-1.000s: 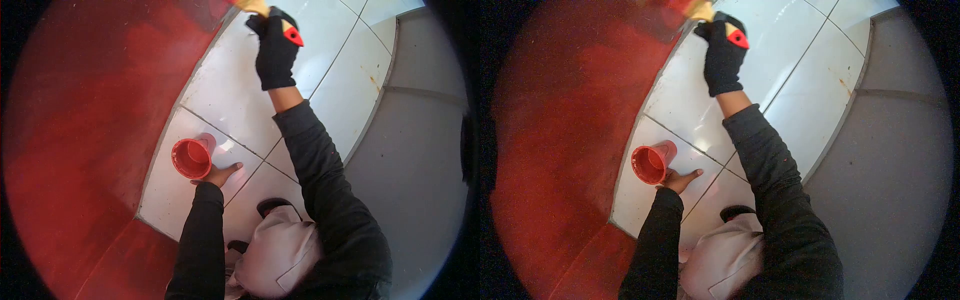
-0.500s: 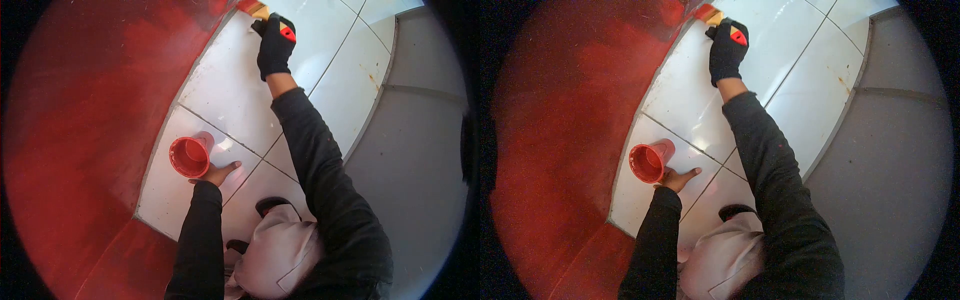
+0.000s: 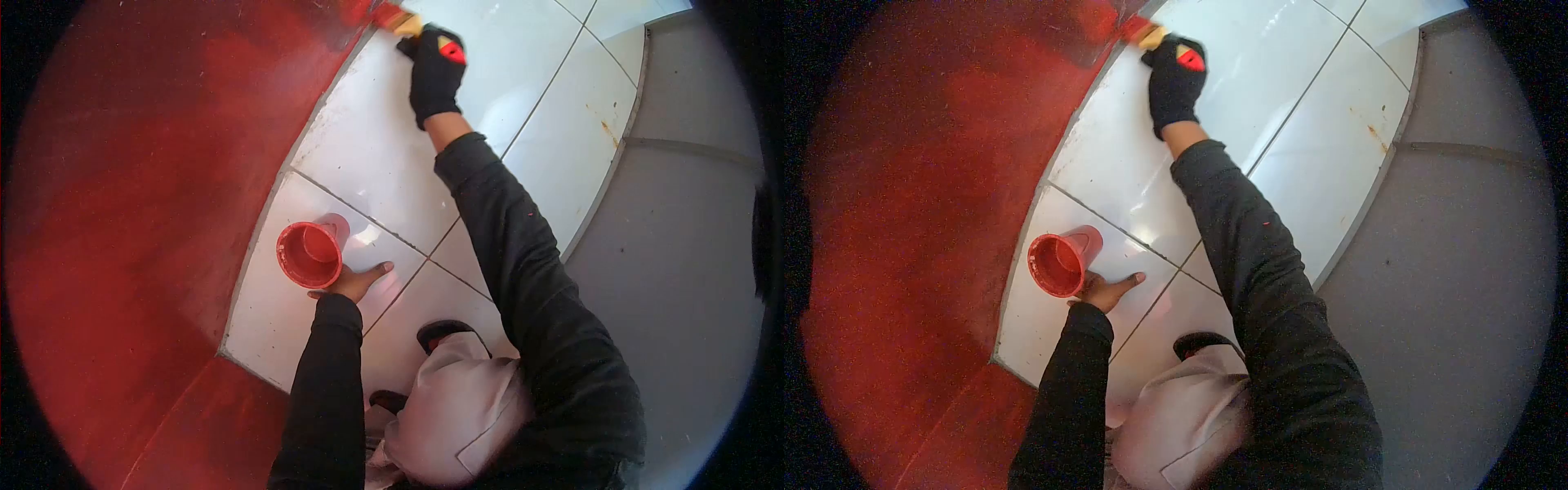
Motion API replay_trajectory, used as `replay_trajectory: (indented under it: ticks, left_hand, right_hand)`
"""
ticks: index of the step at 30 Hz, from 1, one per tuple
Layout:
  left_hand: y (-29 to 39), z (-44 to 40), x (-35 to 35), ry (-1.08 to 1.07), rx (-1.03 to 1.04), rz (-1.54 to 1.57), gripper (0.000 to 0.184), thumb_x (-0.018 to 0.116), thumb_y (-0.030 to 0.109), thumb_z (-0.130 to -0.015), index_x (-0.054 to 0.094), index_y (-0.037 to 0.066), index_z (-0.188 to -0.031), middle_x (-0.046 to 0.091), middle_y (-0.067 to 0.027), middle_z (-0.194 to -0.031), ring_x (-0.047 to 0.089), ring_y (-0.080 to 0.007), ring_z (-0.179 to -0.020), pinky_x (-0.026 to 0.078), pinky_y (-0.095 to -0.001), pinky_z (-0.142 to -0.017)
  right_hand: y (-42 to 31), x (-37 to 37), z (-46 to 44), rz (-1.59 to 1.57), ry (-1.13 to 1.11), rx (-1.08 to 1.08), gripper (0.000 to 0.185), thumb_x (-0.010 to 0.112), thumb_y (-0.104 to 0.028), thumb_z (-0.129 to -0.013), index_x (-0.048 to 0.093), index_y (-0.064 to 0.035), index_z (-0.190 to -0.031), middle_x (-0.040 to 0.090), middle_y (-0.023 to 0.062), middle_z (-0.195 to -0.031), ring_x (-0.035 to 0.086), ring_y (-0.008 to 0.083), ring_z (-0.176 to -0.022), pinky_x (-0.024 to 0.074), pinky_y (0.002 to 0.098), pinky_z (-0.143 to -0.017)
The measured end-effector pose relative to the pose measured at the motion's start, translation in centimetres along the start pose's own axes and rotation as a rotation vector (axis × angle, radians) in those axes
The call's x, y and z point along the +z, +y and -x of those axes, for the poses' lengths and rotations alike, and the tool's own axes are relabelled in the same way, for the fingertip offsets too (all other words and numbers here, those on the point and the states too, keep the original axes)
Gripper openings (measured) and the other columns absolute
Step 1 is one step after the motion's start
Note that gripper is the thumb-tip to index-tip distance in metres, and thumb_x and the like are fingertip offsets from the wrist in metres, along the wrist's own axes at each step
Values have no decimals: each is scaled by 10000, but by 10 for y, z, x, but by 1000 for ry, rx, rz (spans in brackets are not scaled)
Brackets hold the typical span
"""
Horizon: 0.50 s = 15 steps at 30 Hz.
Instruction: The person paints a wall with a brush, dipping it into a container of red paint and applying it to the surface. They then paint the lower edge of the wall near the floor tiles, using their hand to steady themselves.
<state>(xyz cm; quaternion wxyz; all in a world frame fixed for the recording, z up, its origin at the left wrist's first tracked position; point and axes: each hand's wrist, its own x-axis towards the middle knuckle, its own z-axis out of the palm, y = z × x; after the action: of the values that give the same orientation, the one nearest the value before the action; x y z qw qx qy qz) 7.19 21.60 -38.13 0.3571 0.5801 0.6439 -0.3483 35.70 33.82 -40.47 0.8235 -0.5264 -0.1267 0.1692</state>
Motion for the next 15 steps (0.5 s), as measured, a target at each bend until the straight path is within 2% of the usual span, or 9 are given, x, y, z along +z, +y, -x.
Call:
replay_trajectory:
  ticks: [3,5,7,8,9,11,15]
  left_hand:
    - [2,3,0,47,1,-36,1387,628,771,-504,36,-193,-1306,118,-325,-1406,106,-395,-1334,76,-526,-1057]
    - [5,8,-3,50,-1,-17,1384,628,770,-505,41,-196,-1304,123,-324,-1405,111,-395,-1333,78,-523,-1058]
    - [7,12,-6,46,-5,5,1382,627,770,-506,46,-199,-1303,127,-323,-1405,116,-394,-1332,79,-520,-1058]
    - [9,13,-6,41,-14,1,1379,627,768,-510,44,-196,-1305,126,-321,-1406,115,-392,-1333,81,-519,-1059]
    - [9,13,-7,36,-22,-5,1376,627,766,-513,42,-193,-1307,124,-319,-1408,115,-389,-1334,83,-517,-1059]
    - [7,10,-6,31,-21,-21,1375,627,765,-514,38,-190,-1308,123,-318,-1409,118,-387,-1334,85,-521,-1058]
    - [7,13,-9,29,42,33,1373,624,766,-518,37,-193,-1307,119,-317,-1411,124,-380,-1335,86,-536,-1051]
  right_hand:
    - [-3,5,34,191,-93,115,176,523,-184,-884,529,-12,-922,611,67,-775,590,132,-681,491,270,-652]
    - [-9,0,45,-54,-130,350,169,520,-178,-885,537,-10,-897,609,68,-797,595,136,-681,500,264,-638]
    - [-3,-13,28,64,-174,227,162,519,-163,-883,544,-4,-869,609,72,-800,605,144,-677,510,265,-633]
    - [-11,-8,20,-17,-83,243,151,515,-144,-880,552,-1,-847,612,73,-768,607,145,-659,511,269,-640]
    - [-9,-10,4,95,-171,81,165,504,-139,-875,567,-3,-807,618,63,-746,598,140,-642,498,272,-622]
    - [-7,-5,-22,-107,-95,146,173,522,-170,-879,531,3,-870,619,90,-752,619,169,-651,498,288,-593]
    - [-3,2,-36,51,16,-24,172,526,-172,-871,538,-9,-816,617,84,-791,611,168,-658,493,286,-610]
